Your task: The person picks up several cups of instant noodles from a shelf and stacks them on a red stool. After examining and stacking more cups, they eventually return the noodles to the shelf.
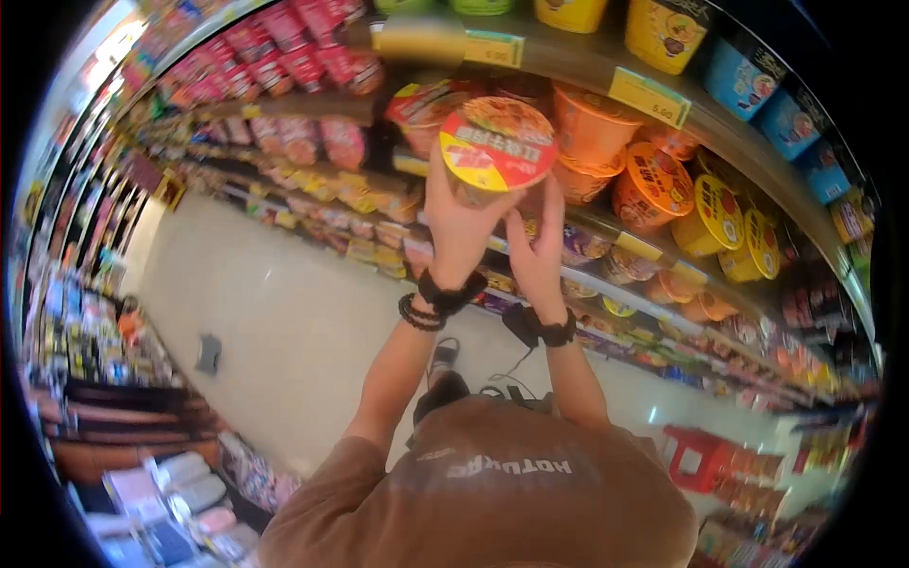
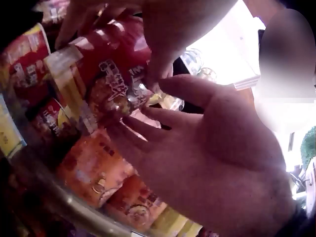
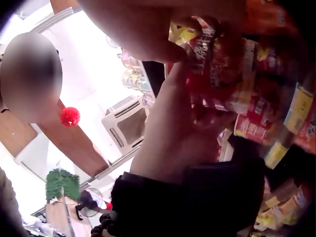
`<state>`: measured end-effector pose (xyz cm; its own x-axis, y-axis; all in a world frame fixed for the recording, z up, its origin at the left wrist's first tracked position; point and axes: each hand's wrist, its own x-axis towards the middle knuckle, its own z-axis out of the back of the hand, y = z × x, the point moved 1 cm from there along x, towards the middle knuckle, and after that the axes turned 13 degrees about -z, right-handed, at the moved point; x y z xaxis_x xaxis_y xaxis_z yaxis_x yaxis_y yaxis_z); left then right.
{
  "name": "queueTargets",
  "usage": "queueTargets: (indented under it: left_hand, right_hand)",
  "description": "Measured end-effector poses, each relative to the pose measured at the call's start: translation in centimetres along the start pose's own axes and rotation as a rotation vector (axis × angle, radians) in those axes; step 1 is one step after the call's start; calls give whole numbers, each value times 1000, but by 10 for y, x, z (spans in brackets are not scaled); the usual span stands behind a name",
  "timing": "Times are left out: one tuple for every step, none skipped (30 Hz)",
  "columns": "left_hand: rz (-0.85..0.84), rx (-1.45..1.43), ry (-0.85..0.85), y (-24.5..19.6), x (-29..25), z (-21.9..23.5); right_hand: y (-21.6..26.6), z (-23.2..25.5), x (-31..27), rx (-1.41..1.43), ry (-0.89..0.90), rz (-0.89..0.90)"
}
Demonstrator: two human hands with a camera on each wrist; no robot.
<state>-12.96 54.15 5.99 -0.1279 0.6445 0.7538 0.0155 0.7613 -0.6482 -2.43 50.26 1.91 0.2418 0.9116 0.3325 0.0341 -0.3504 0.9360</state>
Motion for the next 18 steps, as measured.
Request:
queueTargets:
  left_hand:
    - [6,43,21,16,12,-2]
    - [6,81,43,30,21,-5]
    - [-19,226,77,45,27,-6]
    - [-70,341,72,61,30,-9]
    - [-119,341,81,77,34,-11]
    - [-166,327,94,92,37,-15]
    - [-169,359,149,107,35,-16]
    - [-177,383,210,120,32,-15]
    - [-211,456,243,126,34,-15]
    - [-250,527,274,128,35,-15]
    - [-267,578,292,130,35,-14]
    - [-291,626,305,130,36,-15]
    - [-310,646,302,125,37,-14]
    - [-328,676,294,122,38,-12]
    - [-344,705,299,122,36,-14]
    - [-359,755,298,121,34,-14]
    - [-395,739,305,119,33,-12]
    - [-426,736,304,118,34,-4]
  right_hand:
    - [-6,-5,10,36,-4,-32]
    - [-9,-9,20,72,-11,-58]
    - [-8,-14,27,63,-7,-60]
    - [-22,-15,31,-81,-67,-50]
    - [-26,-16,37,-127,-96,-31]
    - [-26,-20,43,-143,-92,4]
    - [-25,-23,49,-159,-94,32]
    - [-26,-23,52,-178,-107,56]
    - [-39,-21,53,-242,-126,33]
    - [-31,-20,52,-278,-141,34]
    - [-22,-19,50,-313,-157,35]
    - [-23,-16,52,-326,-159,108]
    - [-22,-13,55,-263,-113,86]
    - [-25,-13,51,-353,-184,156]
    - [-56,-16,53,-458,-283,146]
    - [-54,-15,51,-415,-287,66]
    - [-53,-16,48,-453,-310,35]
    - [-51,-24,43,-484,-319,2]
